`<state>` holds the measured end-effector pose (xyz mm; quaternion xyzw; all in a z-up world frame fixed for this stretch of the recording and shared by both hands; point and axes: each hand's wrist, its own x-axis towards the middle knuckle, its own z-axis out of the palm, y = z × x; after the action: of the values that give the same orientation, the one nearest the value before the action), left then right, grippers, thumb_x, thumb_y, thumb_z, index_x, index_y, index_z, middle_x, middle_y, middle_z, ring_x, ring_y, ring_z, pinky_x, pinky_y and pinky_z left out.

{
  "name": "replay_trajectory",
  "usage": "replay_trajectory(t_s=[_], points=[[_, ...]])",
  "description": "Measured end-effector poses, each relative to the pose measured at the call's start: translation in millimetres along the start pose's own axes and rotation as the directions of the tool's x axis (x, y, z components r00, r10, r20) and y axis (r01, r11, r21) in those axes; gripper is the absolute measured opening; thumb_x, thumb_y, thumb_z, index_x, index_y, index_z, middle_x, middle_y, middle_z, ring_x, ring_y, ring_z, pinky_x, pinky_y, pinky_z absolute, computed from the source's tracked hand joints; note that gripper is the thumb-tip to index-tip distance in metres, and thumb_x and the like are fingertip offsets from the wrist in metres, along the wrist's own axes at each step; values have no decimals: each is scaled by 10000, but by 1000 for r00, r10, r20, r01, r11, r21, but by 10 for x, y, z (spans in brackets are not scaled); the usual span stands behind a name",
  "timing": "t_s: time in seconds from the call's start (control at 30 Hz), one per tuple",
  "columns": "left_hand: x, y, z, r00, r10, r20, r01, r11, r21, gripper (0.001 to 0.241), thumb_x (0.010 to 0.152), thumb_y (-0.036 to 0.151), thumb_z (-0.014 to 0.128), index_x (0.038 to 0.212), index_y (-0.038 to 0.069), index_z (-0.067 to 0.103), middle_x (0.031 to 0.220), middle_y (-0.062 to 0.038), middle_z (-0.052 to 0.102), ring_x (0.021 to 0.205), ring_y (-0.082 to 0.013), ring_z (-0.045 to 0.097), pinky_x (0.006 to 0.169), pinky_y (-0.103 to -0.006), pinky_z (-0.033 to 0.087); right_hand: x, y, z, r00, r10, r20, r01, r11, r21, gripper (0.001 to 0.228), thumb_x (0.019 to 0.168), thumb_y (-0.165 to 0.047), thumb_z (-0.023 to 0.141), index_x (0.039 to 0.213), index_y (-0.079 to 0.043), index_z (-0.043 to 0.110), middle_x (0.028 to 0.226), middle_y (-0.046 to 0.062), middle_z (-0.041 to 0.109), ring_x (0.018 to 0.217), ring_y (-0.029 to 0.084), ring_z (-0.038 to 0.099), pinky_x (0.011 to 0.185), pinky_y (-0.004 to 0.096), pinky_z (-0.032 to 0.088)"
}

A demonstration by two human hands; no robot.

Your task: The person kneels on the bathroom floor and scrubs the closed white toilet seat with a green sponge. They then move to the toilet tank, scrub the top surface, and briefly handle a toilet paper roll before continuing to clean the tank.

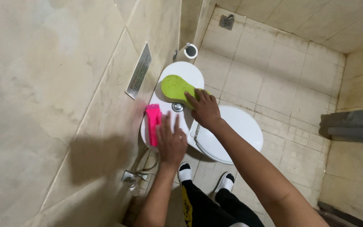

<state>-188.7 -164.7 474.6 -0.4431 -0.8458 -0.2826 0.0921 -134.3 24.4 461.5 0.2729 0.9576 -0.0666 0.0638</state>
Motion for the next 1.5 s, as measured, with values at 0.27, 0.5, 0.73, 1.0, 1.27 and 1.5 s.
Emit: replay_trajectory(t_s=[0.27, 0.5, 0.73, 1.0, 1.27, 1.5], points=[[115, -46, 858, 995, -85, 55, 92, 985, -143, 589, 911, 130, 592, 1471, -21, 491, 1533, -217, 454, 1432, -412, 416, 1178, -512, 337, 7, 274, -296, 998, -50, 31, 48, 997, 61, 820, 782, -385, 794, 1517, -258, 453, 1427, 145, 505, 1327, 325, 471, 1085, 502, 370], [313, -93, 1019, 986, -143, 84, 144, 989, -13, 579, 819, 168, 624, 1371, 6, 556, 1438, -197, 512, 1363, -391, 467, 1126, -492, 393, 96, 560, -104, 959, -255, -121, 243, 965, -102, 861, 670, -473, 846, 1409, -272, 453, 1525, 235, 303, 1409, 476, 341, 1095, 578, 318], [268, -65, 1097, 981, -190, 32, 191, 982, -1, 575, 813, 205, 628, 1366, 56, 574, 1432, -178, 520, 1356, -368, 474, 1114, -492, 405, 555, 749, -44, 946, -323, 14, 322, 944, 69, 973, 736, -437, 827, 1569, -313, 341, 1553, 215, 364, 1362, 426, 446, 1010, 568, 464], [210, -106, 1137, 979, -190, 70, 191, 982, -11, 587, 827, 230, 642, 1385, 68, 561, 1465, -150, 510, 1383, -333, 465, 1104, -474, 410, 333, 709, -18, 968, -252, 11, 251, 967, 35, 992, 733, -410, 838, 1591, -292, 354, 1469, 245, 479, 1219, 433, 548, 969, 525, 510], [186, -76, 1130, 973, -220, 64, 220, 975, 15, 678, 855, 257, 639, 1490, 86, 477, 1556, -179, 427, 1417, -359, 437, 1137, -496, 394, 617, 736, -95, 980, -185, -73, 192, 975, 109, 950, 753, -421, 825, 1584, -278, 387, 1492, 278, 459, 1276, 440, 530, 984, 533, 490], [185, -116, 1244, 982, -181, 50, 173, 975, 137, 745, 899, 375, 631, 1580, 185, 395, 1646, -227, 279, 1457, -413, 370, 1152, -582, 335, 594, 693, -335, 870, -477, -127, 490, 807, 330, 878, 840, -495, 786, 1582, -210, 413, 1456, 251, 521, 1260, 437, 563, 1009, 505, 481]])
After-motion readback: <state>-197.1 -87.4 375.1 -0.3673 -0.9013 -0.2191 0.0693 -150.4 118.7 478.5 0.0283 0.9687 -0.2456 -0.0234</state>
